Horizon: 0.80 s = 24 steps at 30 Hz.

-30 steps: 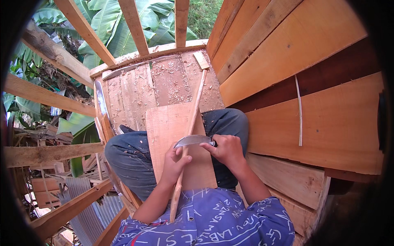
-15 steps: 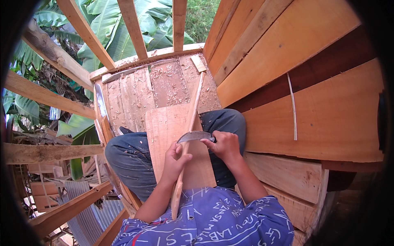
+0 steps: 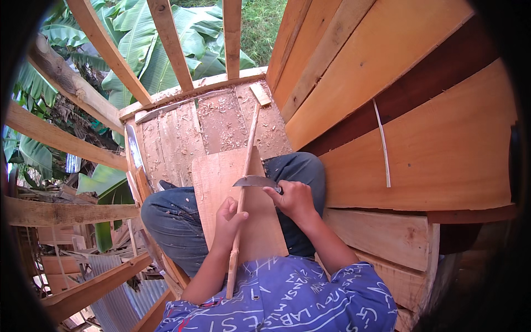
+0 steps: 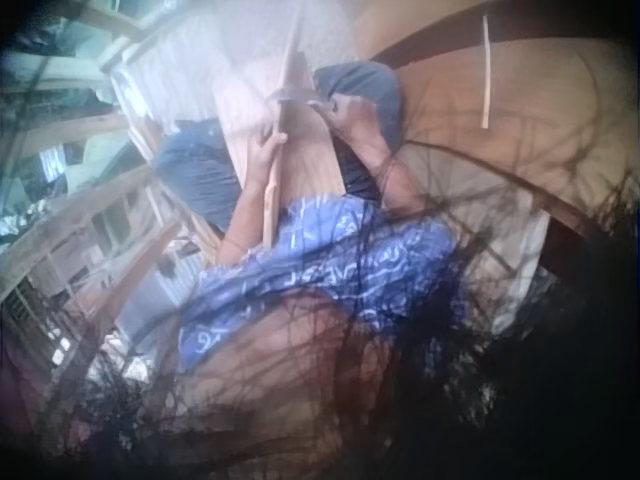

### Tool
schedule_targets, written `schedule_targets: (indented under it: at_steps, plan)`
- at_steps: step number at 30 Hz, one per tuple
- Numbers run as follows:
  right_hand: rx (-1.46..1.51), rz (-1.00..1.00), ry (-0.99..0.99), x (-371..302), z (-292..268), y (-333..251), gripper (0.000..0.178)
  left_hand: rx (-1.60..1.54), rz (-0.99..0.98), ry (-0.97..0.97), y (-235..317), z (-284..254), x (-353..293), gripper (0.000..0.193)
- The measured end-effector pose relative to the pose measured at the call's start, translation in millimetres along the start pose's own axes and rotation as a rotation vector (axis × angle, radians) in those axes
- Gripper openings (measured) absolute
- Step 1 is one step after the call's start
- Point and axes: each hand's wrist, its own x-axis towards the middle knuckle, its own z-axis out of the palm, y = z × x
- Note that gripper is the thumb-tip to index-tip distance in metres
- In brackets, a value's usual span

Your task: The person sits cross-legged on a wooden floor and uses a curved knife to shave and shape a rectangular piece of light-colored wood. They hold the wood steady with their left hand and make repeated carving strokes with the knife in their right hand, removing thin shavings from the surface.

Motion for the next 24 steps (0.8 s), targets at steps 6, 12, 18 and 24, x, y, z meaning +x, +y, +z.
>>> schedule_targets:
  at_steps: [6, 12, 18, 24]
  plan:
    - [0.032, -0.035, -0.008, -11.7, 0.0, -5.5, 0.062, 0.066, 0.052, 0.031, -2.2, 10.1, 0.1, 0.038]
    - [0.095, -0.122, -0.005, -15.4, 5.3, -5.2, 0.056, 0.042, 0.008, -0.017, -3.6, 3.1, 0.2, 0.039]
    - [0.137, -0.072, 0.077, -11.5, 13.6, 5.6, 0.051, 0.154, 0.086, 0.007, -14.3, 7.1, 2.7, 0.039]
    - [0.16, -0.076, 0.048, -2.9, 8.7, 18.1, 0.05, 0.153, 0.054, -0.007, -14.6, 8.7, 2.2, 0.038]
